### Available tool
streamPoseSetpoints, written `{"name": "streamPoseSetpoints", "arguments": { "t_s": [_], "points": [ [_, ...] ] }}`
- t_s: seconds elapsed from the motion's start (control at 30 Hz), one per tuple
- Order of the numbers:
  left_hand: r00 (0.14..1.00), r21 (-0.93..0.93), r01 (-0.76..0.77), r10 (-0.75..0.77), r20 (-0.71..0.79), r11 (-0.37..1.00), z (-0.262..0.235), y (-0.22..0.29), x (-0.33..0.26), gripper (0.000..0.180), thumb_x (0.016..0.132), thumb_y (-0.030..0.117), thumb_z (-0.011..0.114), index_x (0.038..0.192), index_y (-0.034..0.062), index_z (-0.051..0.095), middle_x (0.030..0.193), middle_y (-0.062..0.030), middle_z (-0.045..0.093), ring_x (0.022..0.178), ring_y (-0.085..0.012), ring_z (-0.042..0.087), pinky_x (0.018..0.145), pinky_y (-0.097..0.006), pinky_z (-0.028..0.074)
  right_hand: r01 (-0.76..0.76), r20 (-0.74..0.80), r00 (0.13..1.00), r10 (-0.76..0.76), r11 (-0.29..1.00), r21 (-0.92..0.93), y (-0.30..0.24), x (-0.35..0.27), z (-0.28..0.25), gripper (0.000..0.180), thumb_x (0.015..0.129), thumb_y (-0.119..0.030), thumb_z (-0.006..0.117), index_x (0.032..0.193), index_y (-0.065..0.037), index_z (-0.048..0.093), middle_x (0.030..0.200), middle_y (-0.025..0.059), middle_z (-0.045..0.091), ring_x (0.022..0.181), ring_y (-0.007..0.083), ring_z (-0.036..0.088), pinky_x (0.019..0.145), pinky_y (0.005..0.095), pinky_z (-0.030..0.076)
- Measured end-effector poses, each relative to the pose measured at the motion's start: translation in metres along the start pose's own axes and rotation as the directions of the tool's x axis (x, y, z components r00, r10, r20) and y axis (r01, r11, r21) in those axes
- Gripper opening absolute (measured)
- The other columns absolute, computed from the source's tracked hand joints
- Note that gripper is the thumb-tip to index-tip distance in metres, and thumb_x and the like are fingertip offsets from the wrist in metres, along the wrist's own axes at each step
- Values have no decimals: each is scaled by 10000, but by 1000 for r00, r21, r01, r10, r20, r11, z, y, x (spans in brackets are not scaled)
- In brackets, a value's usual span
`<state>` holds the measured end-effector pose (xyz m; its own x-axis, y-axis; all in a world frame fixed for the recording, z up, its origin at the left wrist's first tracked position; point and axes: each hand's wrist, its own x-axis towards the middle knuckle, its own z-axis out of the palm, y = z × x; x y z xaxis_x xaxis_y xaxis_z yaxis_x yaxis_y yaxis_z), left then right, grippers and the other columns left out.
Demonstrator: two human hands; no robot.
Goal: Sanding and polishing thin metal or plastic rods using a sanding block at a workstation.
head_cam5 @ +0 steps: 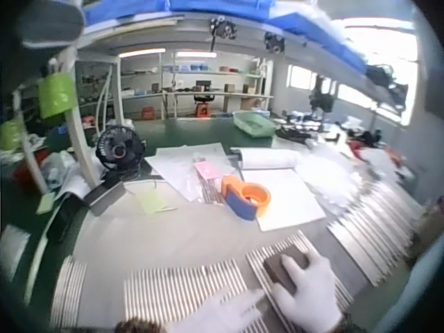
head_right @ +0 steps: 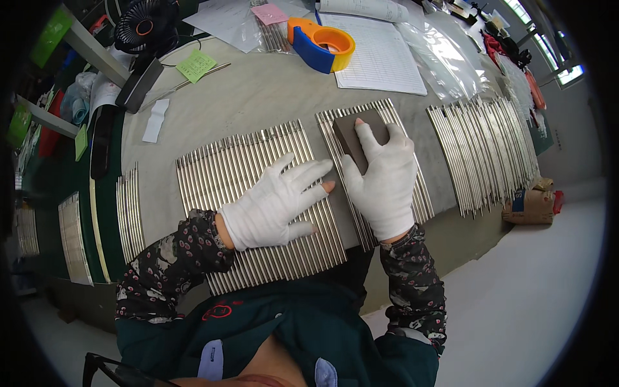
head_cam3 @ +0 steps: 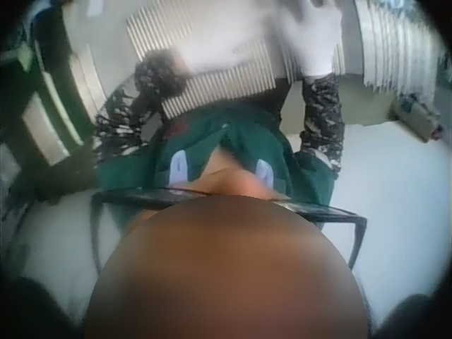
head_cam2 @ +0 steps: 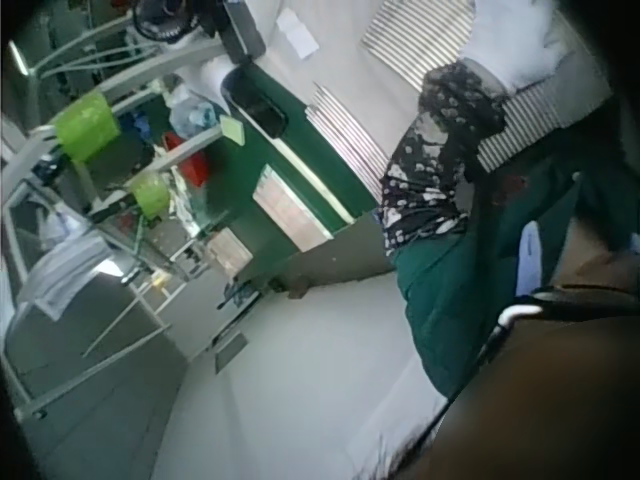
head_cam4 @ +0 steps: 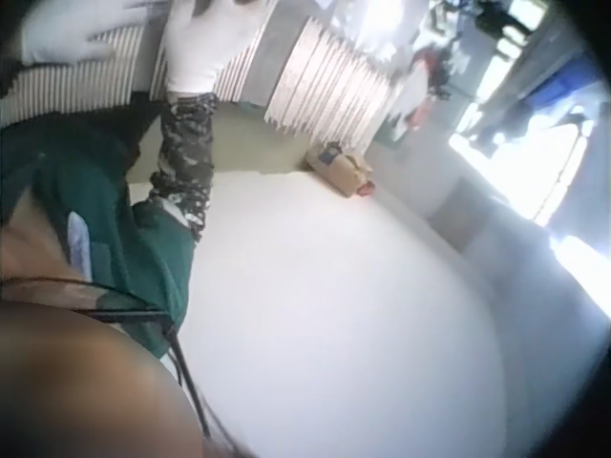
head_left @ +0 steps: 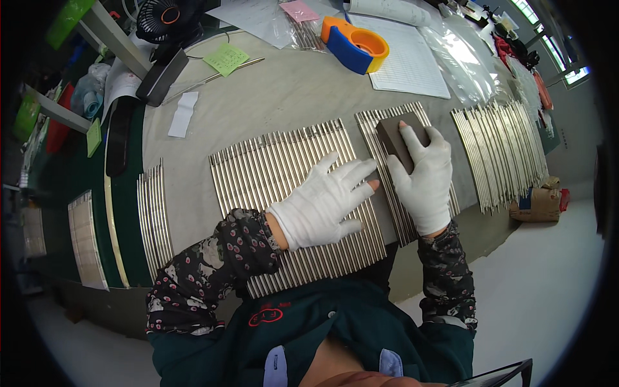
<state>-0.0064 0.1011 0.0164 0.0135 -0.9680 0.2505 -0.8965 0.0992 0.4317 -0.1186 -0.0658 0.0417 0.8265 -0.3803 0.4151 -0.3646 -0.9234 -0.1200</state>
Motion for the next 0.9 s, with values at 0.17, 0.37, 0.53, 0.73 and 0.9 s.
{"name": "streamPoseSetpoints", "arguments": {
  "t_s": [0.17, 0.37, 0.53, 0.73, 0.9],
  "points": [
    [947, 73, 207, -182, -263, 975, -24, -63, 22, 357, 740, 215, 700, 1041, 36, 626, 1257, -171, 543, 1200, -335, 488, 1023, -440, 371, -70, -12, 997, 70, 998, 1, -15, -50, -11, 605, 686, -196, 747, 1247, -89, 550, 1219, 276, 436, 1068, 393, 468, 916, 459, 409],
    [830, 105, 498, -438, -345, 861, -14, -93, 49, 151, 755, 235, 676, 853, 120, 681, 910, -92, 627, 950, -305, 562, 830, -402, 460, -107, 54, 993, 107, 994, 11, -31, -91, -8, 729, 673, -211, 771, 1335, -177, 468, 1323, 246, 323, 1130, 384, 399, 920, 468, 373],
    [812, 187, 582, -549, -199, 792, -6, -89, 63, 210, 751, 357, 668, 866, 187, 712, 950, -67, 632, 977, -288, 563, 818, -407, 458, -103, 7, 995, 103, 995, -1, -33, -93, -1, 710, 681, -224, 762, 1329, -182, 474, 1331, 245, 318, 1133, 385, 391, 916, 477, 370],
    [782, 173, 623, -602, -161, 763, -10, -85, 67, 213, 747, 332, 678, 836, 139, 685, 928, -89, 635, 952, -298, 571, 798, -423, 444, -98, 25, 995, 98, 995, 1, -34, -95, 2, 752, 675, -222, 763, 1354, -200, 440, 1339, 248, 314, 1140, 392, 385, 907, 484, 369],
    [766, 17, 630, -618, -179, 776, -6, -90, 68, 229, 749, 348, 662, 847, 144, 700, 929, -74, 660, 940, -277, 598, 823, -445, 443, -89, -30, 995, 90, 996, 25, -28, -97, 3, 747, 676, -214, 756, 1353, -199, 440, 1339, 246, 319, 1143, 394, 394, 913, 483, 371]
  ]
}}
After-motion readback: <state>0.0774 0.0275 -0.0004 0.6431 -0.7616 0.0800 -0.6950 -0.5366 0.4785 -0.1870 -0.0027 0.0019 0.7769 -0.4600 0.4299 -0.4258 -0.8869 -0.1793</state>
